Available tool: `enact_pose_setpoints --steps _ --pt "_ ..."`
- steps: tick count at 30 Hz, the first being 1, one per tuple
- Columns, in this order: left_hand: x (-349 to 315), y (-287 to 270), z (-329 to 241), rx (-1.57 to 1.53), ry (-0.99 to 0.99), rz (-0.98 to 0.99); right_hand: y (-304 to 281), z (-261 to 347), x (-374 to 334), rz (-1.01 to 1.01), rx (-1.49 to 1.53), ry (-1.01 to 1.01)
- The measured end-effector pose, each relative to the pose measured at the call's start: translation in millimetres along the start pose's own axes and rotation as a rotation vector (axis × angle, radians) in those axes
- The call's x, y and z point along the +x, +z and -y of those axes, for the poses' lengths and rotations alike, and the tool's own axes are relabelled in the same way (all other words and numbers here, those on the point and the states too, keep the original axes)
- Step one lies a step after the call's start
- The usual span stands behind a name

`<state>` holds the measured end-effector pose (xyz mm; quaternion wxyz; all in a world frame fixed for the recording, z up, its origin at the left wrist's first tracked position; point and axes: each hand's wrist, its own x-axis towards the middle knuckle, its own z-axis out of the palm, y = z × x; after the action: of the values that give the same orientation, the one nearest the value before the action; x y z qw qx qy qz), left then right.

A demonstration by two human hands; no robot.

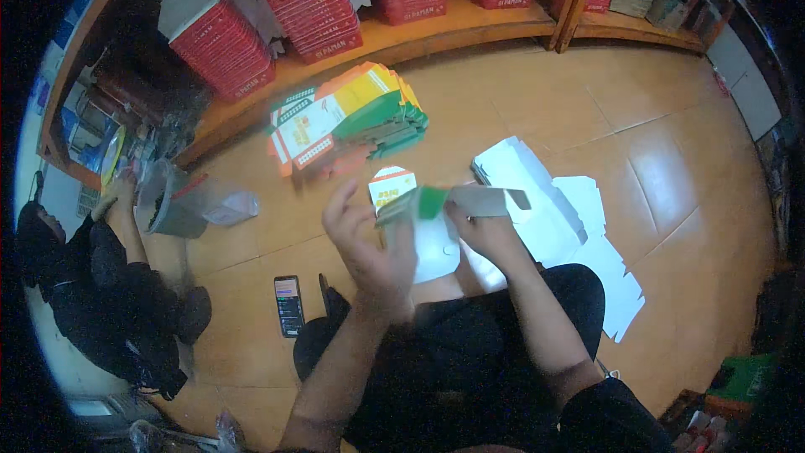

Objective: The person sits on the floor and folds flat-packed cardboard pieces into small rectangular boxes. They repeatedly pick up a piece, fold the sides, and tuck the flaps to form a box, then place the finished box on a growing stack. A second person is visible in the background working with a container.

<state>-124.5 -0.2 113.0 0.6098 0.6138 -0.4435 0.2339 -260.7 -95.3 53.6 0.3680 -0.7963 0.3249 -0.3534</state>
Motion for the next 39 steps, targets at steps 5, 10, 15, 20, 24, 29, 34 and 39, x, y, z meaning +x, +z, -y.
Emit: enact_pose_setpoints --steps 5,10,15,20,24,29,34,39 --pt "2 -18 15 -0.089 -0.242 0.284 7 4 1 0.073 -0.169 0.119" --pt "-4 -15 10 -0.107 -0.218 0.288 17 1 -1 0.149 -0.263 0.224" --pt "-4 -12 23 -0.131 -0.188 0.251 9 18 3 -0.047 0.091 0.226" --pt "0 -15 23 -0.027 0.053 0.337 -6 39 3 -0.277 0.343 0.212" --pt "-3 -19 15 -0.013 0.14 0.464 -10 43 -1 -0.14 0.508 0.246" --pt "-9 -12 9 -0.128 -0.037 0.398 -17 49 2 -0.172 0.75 0.334" --pt "-17 -11 6 -0.414 -0.305 0.363 -8 49 -7 -0.142 0.836 0.439" --pt "-20 -15 -4 -0.518 -0.354 0.363 3 45 -13 -0.047 0.876 0.362"
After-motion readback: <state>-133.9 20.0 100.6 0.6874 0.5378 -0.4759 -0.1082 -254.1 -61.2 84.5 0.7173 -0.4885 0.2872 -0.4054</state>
